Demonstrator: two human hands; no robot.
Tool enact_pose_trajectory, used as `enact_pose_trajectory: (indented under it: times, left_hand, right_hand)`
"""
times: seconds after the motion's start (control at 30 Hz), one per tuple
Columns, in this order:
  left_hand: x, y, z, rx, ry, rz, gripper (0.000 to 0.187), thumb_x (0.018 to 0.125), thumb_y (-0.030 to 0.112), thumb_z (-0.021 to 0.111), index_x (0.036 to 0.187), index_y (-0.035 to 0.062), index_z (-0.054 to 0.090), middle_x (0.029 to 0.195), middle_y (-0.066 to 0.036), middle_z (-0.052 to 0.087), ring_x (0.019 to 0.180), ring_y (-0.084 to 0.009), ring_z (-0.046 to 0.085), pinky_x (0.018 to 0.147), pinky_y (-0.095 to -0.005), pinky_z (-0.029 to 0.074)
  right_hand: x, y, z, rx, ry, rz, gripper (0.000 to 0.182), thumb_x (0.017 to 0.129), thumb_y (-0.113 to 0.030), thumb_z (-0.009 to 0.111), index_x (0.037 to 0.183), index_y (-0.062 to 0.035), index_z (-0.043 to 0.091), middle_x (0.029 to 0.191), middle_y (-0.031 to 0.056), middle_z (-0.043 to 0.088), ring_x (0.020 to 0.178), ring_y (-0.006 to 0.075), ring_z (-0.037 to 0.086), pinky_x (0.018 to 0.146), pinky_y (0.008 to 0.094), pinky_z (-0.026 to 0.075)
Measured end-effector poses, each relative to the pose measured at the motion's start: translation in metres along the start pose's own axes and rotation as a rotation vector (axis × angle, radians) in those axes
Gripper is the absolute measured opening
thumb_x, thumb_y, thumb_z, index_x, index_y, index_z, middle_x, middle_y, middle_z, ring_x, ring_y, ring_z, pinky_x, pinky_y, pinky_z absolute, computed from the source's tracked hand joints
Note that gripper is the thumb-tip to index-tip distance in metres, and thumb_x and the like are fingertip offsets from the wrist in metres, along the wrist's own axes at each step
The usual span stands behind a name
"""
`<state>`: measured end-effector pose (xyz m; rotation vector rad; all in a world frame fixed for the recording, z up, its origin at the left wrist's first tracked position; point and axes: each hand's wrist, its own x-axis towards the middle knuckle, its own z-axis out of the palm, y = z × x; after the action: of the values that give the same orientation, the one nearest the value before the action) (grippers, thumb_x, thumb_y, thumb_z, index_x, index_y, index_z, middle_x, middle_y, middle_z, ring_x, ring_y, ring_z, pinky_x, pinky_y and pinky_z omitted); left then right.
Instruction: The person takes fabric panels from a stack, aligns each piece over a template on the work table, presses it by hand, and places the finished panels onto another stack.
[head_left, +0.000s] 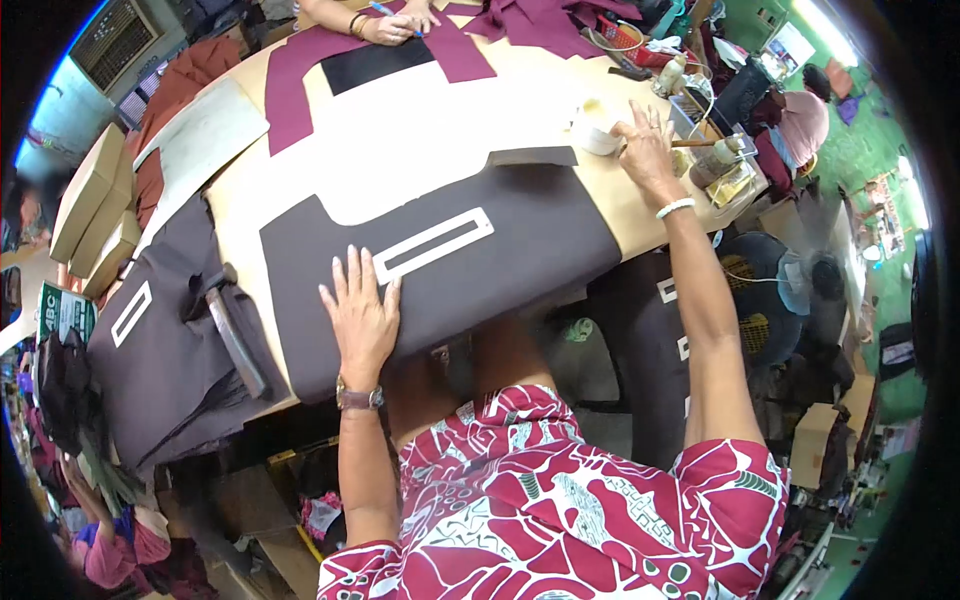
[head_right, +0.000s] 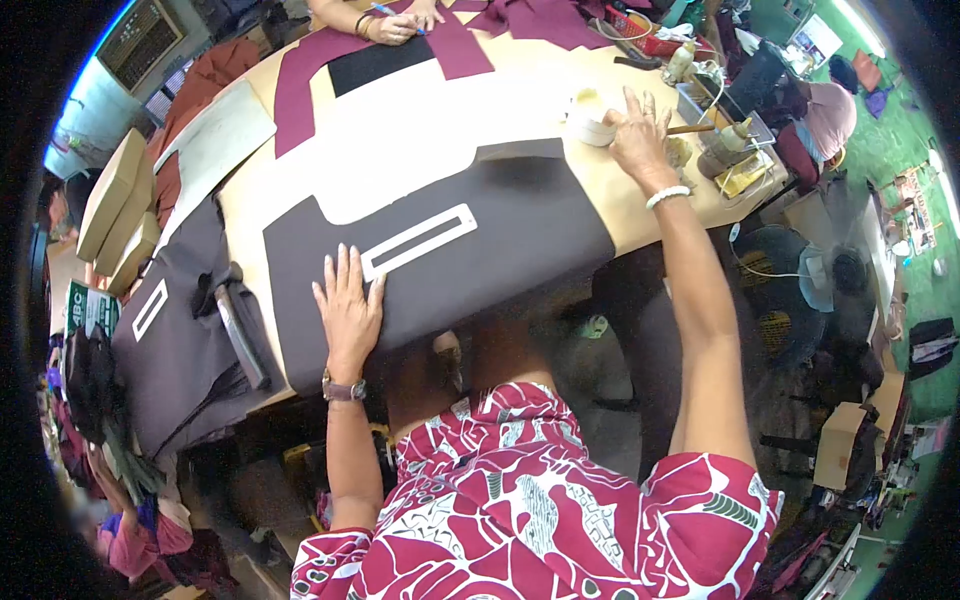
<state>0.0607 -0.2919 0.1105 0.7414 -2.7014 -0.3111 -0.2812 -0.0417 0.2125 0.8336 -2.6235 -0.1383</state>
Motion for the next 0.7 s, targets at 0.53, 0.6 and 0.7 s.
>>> enact_pose_trajectory:
  times: [0.53, 0.6, 0.7]
  left_hand:
    - [0.0, 0.005, -0.004, -0.026, -0.06, -0.039, 0.091, 0.076, 0.065, 0.052, 0.137, -0.0002, 0.033, 0.144, -0.018, 0.029, 0.135, -0.0343, 0.021, 0.107, -0.0566, 0.013]
    - [0.001, 0.005, -0.004, -0.03, -0.053, -0.034, 0.091, 0.077, 0.065, 0.052, 0.137, -0.0001, 0.034, 0.144, -0.018, 0.029, 0.135, -0.0343, 0.021, 0.107, -0.0567, 0.014]
    - [0.001, 0.003, -0.001, -0.014, -0.028, -0.023, 0.091, 0.076, 0.066, 0.052, 0.136, -0.0006, 0.035, 0.143, -0.018, 0.03, 0.134, -0.0344, 0.023, 0.107, -0.057, 0.014]
  right_hand:
    - [-0.103, -0.174, 0.006, 0.738, -0.231, -0.166, 0.051, 0.075, 0.005, 0.043, 0.117, -0.0177, 0.06, 0.139, 0.0217, 0.033, 0.13, 0.0437, 0.025, 0.105, 0.0594, 0.015]
    - [-0.104, -0.178, 0.002, 0.576, -0.28, -0.166, 0.052, 0.078, 0.004, 0.043, 0.124, -0.0187, 0.055, 0.142, 0.0208, 0.029, 0.132, 0.0438, 0.021, 0.106, 0.06, 0.012]
    - [-0.106, -0.185, -0.007, 0.231, -0.262, -0.221, 0.052, 0.082, -0.003, 0.044, 0.133, -0.0182, 0.046, 0.146, 0.0178, 0.023, 0.134, 0.0423, 0.017, 0.106, 0.06, 0.01]
